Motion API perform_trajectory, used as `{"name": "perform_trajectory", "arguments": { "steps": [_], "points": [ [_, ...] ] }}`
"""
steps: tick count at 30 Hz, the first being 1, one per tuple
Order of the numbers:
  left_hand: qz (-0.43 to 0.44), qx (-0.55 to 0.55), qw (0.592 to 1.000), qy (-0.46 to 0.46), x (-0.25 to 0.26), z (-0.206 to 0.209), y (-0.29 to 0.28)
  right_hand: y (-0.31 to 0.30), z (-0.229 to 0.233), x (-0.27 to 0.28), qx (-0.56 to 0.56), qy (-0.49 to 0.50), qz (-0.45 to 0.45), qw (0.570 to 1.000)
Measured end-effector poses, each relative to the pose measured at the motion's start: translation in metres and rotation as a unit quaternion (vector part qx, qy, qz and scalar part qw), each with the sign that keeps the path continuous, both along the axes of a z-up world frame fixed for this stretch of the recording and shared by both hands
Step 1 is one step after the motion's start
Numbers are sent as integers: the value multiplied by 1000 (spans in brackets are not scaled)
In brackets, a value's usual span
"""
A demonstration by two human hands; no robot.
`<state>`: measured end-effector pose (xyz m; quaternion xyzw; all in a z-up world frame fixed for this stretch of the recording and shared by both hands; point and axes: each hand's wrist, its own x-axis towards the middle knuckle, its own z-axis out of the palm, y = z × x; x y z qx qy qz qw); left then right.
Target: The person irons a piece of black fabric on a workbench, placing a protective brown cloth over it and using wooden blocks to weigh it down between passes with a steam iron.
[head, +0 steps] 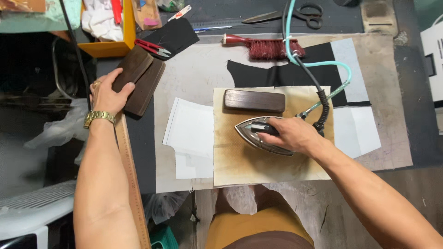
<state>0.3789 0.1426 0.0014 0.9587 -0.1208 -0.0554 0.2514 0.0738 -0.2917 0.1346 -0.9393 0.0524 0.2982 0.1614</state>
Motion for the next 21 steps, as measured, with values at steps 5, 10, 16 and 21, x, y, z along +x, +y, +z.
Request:
{"name": "perform_trajectory", "arguments": {
  "steps": [5, 10, 16, 21],
  "points": [
    [-6, -25, 990, -138, -24, -7, -15, 28, -15, 2, 27, -7, 64, 998],
    [3, -49, 963, -264, -146, -4, -66, 57, -41, -3, -10, -72, 112, 991],
    [48, 96, 951, -290, -239, -36, -96, 35, -20, -2, 34, -141, 78, 986],
    [133, 111, 952, -251, -349, -25, -143, -11, -16, -19, -7, -149, 74, 986]
  ]
}}
